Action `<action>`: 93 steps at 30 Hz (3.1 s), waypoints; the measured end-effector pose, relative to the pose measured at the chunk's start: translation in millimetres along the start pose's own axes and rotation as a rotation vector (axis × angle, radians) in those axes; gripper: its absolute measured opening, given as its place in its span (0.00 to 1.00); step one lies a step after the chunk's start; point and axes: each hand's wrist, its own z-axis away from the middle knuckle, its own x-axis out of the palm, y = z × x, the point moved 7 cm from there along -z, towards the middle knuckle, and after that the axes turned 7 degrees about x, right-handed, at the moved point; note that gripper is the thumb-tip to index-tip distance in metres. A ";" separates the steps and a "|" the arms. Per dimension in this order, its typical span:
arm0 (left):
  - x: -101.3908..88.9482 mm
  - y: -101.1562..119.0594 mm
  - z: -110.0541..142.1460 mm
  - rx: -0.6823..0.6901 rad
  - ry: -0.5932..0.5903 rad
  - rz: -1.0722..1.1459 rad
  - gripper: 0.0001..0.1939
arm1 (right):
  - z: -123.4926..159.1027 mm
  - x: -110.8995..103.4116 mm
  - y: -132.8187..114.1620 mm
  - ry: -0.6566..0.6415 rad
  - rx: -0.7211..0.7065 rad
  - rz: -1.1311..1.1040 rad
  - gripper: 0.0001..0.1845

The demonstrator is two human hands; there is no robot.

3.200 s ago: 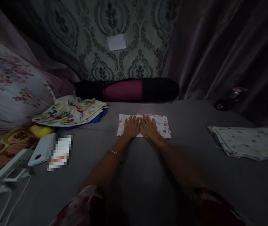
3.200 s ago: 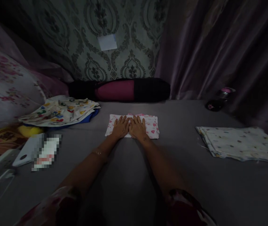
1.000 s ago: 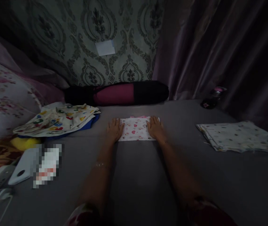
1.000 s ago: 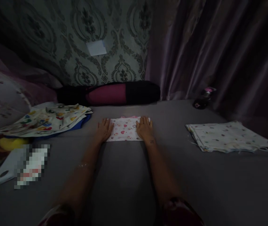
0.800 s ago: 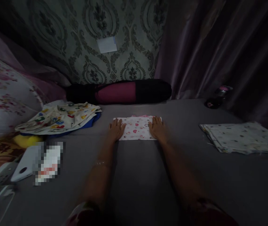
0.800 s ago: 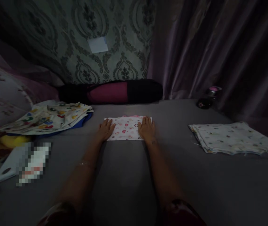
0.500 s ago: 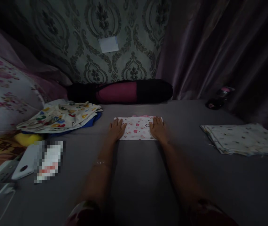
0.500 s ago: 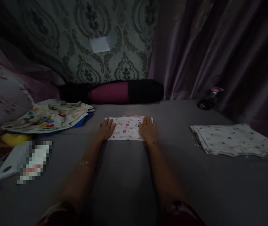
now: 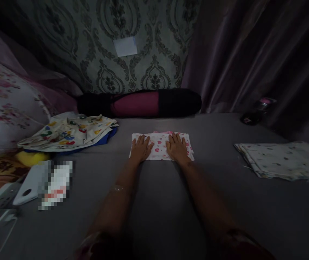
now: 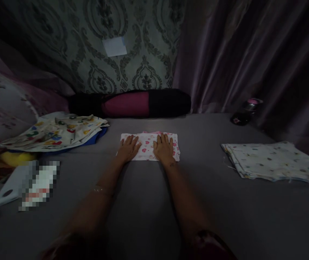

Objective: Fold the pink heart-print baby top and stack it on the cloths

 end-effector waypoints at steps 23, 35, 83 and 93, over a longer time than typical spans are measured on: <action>0.0 46.8 2.9 0.176 0.014 0.001 0.29 | 12.4 -0.7 -32.2 -0.007 -0.129 -0.069 0.28; -0.1 43.7 1.3 0.173 -0.018 0.062 0.29 | 10.3 2.6 -29.8 -0.073 -0.117 -0.016 0.29; -14.1 -97.9 7.6 -0.347 0.277 0.576 0.24 | -1.9 23.4 -126.0 -0.085 -0.103 -0.073 0.31; -13.6 -103.4 12.1 -0.405 0.315 0.684 0.27 | -0.6 20.4 -174.6 -0.093 -0.344 -0.035 0.30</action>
